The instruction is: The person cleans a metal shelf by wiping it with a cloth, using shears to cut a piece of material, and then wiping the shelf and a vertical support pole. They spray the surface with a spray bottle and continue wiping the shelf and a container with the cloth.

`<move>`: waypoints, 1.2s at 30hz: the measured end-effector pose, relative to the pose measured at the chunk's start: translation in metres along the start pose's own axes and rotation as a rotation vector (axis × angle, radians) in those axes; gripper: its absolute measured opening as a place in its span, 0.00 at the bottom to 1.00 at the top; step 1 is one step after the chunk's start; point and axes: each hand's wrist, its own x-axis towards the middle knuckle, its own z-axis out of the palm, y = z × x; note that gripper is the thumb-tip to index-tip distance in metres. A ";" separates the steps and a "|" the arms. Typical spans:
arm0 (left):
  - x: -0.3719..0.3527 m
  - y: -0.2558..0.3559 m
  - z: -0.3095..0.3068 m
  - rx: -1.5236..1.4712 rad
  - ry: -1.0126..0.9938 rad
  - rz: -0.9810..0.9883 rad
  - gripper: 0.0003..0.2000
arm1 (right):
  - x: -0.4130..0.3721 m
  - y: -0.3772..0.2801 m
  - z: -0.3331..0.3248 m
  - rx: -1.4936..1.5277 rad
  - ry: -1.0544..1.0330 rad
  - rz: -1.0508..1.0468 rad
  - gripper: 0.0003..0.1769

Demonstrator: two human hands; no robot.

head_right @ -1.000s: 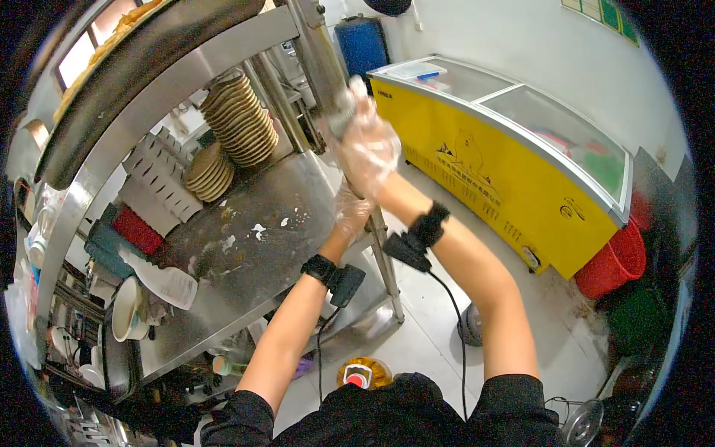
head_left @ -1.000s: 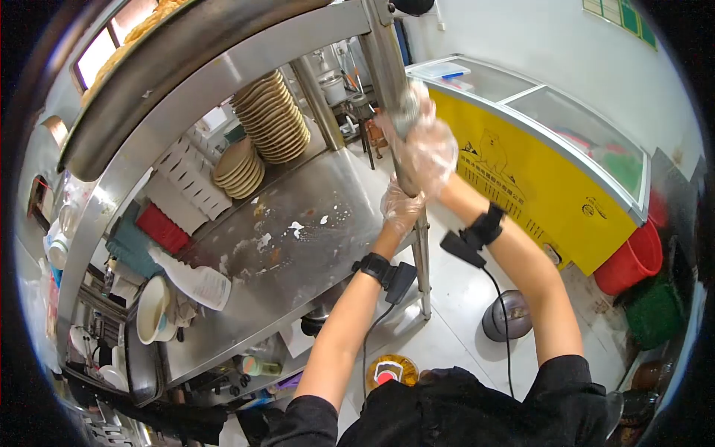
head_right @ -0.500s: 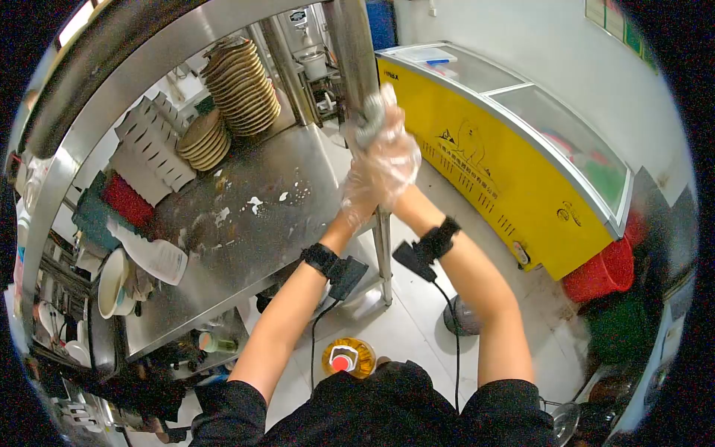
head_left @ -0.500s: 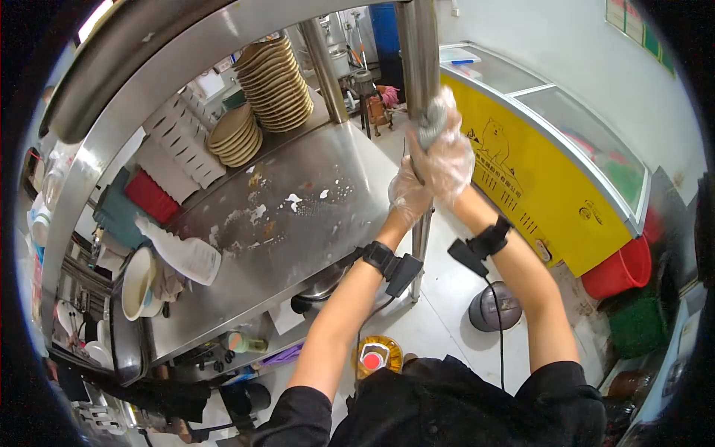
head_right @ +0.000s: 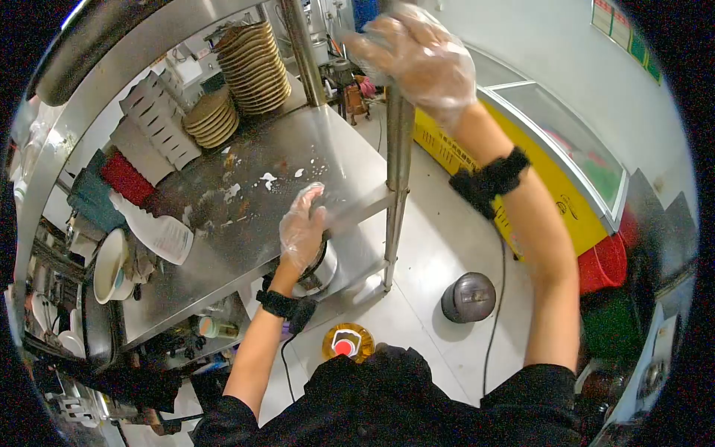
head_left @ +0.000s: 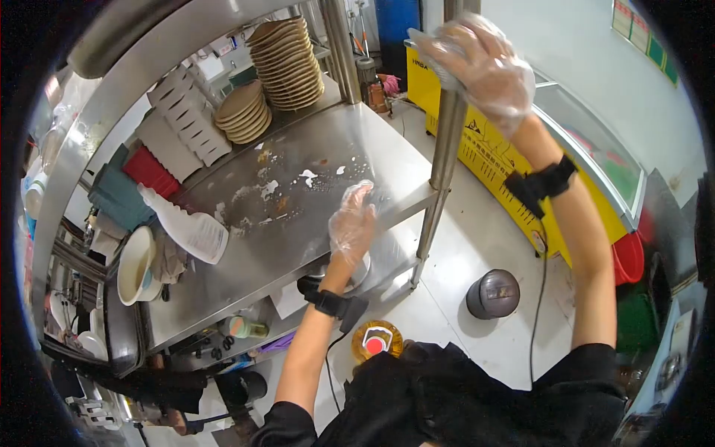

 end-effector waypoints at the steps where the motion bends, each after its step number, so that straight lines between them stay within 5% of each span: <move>1: 0.000 -0.004 -0.004 -0.006 -0.004 -0.002 0.18 | 0.011 0.007 0.000 -0.038 -0.043 -0.143 0.36; 2: -0.001 -0.008 -0.007 0.007 0.009 0.015 0.18 | 0.024 0.003 -0.010 -0.064 -0.207 -0.186 0.33; 6: -0.007 -0.025 -0.012 0.037 0.008 0.059 0.17 | -0.005 0.000 0.028 0.282 -0.124 -0.139 0.22; 8: -0.017 -0.032 -0.010 0.026 0.008 0.072 0.17 | -0.047 -0.022 0.051 0.295 -0.387 -0.029 0.23; 11: -0.025 -0.039 -0.006 0.150 -0.032 0.018 0.16 | -0.105 -0.063 0.059 0.324 -0.335 -0.063 0.27; 12: -0.024 -0.040 -0.004 0.137 -0.016 0.023 0.16 | -0.115 -0.073 0.048 0.220 -0.394 -0.227 0.26; 16: -0.023 -0.042 -0.001 0.102 0.025 0.054 0.15 | -0.186 -0.131 0.052 0.321 -0.450 -0.410 0.17; 18: -0.022 -0.044 0.000 0.098 0.041 0.073 0.15 | -0.173 -0.151 0.042 0.086 -0.536 -0.388 0.16; 20: -0.022 -0.044 -0.001 0.088 0.046 0.085 0.15 | -0.124 -0.155 0.007 0.613 -0.475 0.004 0.14; 21: -0.020 -0.042 -0.003 0.093 0.047 0.082 0.15 | -0.106 -0.159 -0.001 0.625 -0.398 0.068 0.12; 23: -0.017 -0.036 -0.010 -0.050 0.010 0.029 0.15 | -0.085 -0.180 -0.001 0.881 -0.484 0.591 0.15; 24: -0.012 -0.036 -0.009 -0.121 0.056 0.025 0.16 | -0.047 -0.172 -0.019 1.071 -0.744 0.893 0.19; 26: -0.007 -0.030 -0.019 -0.098 0.037 -0.036 0.16 | -0.102 -0.180 0.044 0.328 -0.312 0.040 0.24; 27: -0.002 -0.026 -0.027 -0.083 0.021 -0.098 0.15 | -0.102 -0.193 0.080 0.857 -0.726 0.450 0.29; 29: 0.011 -0.030 -0.042 0.028 0.012 -0.101 0.16 | -0.142 -0.226 0.118 0.849 -0.692 0.692 0.23; 30: 0.019 -0.033 -0.051 0.119 -0.001 -0.105 0.17 | -0.092 -0.201 0.050 1.019 -0.843 0.830 0.25; 32: 0.035 -0.037 -0.062 0.164 0.017 -0.041 0.18 | -0.103 -0.211 0.051 1.125 -0.628 1.208 0.26; 36: 0.066 -0.023 -0.055 0.356 -0.259 0.071 0.25 | -0.120 -0.209 0.053 1.066 -0.475 1.131 0.23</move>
